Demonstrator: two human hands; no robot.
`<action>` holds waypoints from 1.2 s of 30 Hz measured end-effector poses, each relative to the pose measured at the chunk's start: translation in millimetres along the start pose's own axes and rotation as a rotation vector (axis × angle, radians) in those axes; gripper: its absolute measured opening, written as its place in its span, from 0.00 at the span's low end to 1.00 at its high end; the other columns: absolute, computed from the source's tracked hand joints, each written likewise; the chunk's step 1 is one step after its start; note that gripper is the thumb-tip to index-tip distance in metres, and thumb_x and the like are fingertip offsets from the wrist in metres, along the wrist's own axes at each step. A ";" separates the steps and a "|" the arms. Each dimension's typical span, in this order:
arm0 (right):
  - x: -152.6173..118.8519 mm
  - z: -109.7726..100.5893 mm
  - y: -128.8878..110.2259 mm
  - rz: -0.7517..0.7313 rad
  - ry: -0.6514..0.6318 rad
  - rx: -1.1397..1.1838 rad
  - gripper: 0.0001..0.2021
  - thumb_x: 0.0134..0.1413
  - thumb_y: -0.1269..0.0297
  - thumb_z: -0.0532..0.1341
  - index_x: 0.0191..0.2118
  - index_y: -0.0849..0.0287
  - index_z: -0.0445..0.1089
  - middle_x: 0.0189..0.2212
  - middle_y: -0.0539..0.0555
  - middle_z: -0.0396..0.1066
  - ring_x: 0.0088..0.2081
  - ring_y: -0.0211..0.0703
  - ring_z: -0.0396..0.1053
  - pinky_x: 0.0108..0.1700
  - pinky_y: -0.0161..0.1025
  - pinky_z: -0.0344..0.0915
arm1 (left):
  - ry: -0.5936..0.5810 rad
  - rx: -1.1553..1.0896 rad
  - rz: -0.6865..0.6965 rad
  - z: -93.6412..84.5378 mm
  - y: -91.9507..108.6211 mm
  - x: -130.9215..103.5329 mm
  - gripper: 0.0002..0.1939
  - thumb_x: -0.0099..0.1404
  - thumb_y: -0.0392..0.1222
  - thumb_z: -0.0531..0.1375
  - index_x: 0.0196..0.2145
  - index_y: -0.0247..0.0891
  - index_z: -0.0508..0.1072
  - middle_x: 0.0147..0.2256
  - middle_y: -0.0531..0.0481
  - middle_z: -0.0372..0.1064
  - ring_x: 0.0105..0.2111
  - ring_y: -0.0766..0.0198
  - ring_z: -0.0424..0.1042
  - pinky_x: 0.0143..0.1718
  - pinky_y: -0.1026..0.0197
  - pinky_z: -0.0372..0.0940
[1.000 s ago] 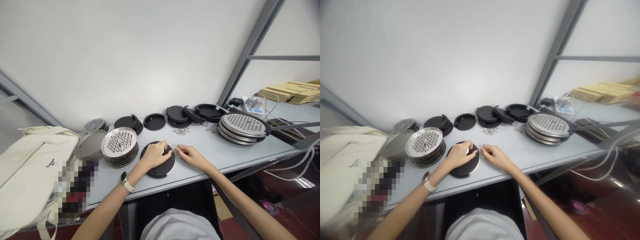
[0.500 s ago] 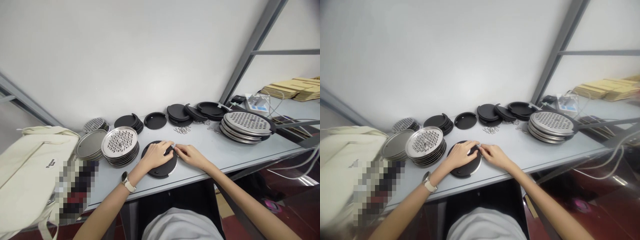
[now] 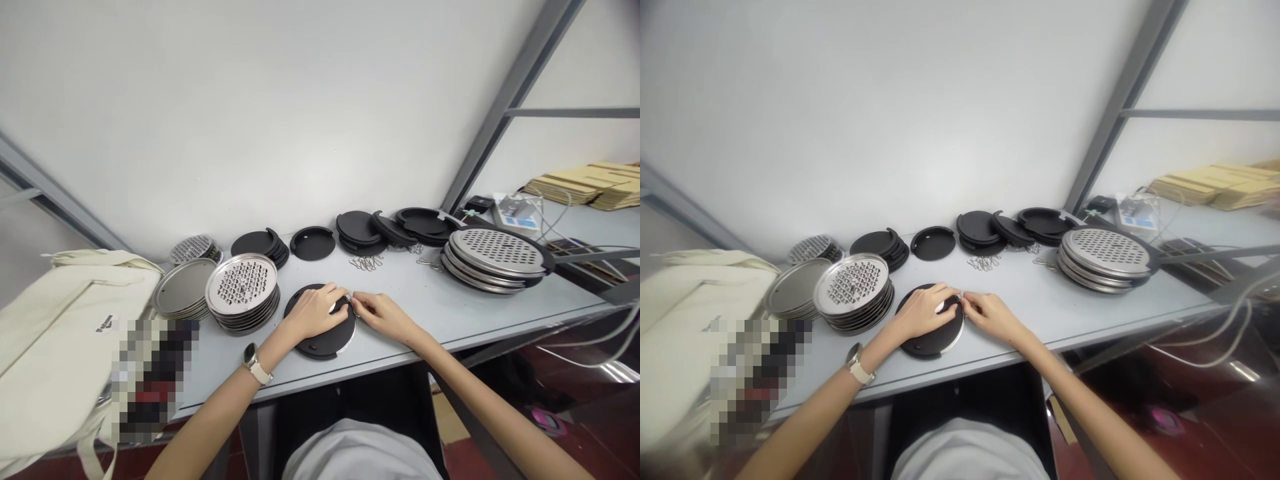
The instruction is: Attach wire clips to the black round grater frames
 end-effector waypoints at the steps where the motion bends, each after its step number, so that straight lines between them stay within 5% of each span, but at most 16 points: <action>1: -0.3 0.1 0.5 0.002 -0.001 0.005 0.16 0.63 0.59 0.47 0.26 0.58 0.61 0.19 0.47 0.58 0.22 0.35 0.55 0.26 0.33 0.51 | -0.001 -0.008 0.005 -0.1 0.6 -0.1 0.13 0.66 0.43 0.53 0.48 0.42 0.68 0.39 0.50 0.69 0.35 0.61 0.72 0.37 0.61 0.64; 11: -1.3 1.0 2.0 0.005 0.008 0.020 0.14 0.61 0.61 0.48 0.24 0.57 0.55 0.18 0.44 0.52 0.21 0.34 0.52 0.26 0.33 0.49 | -0.005 -0.010 0.013 0.4 0.7 -1.3 0.09 0.66 0.43 0.53 0.43 0.41 0.68 0.38 0.51 0.69 0.36 0.61 0.72 0.36 0.62 0.64; 36: -3.2 -0.3 -3.0 -0.029 -0.008 0.011 0.10 0.58 0.64 0.51 0.26 0.57 0.56 0.18 0.44 0.56 0.21 0.33 0.53 0.26 0.31 0.50 | -0.016 0.012 0.023 1.1 0.3 -1.4 0.11 0.66 0.43 0.53 0.46 0.42 0.66 0.39 0.51 0.69 0.36 0.61 0.72 0.37 0.62 0.64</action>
Point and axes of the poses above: each hand's wrist, its own x-axis towards the middle knuckle, its own z-axis out of the palm, y = z × x, the point moved 5 cm from there along x, towards the middle knuckle
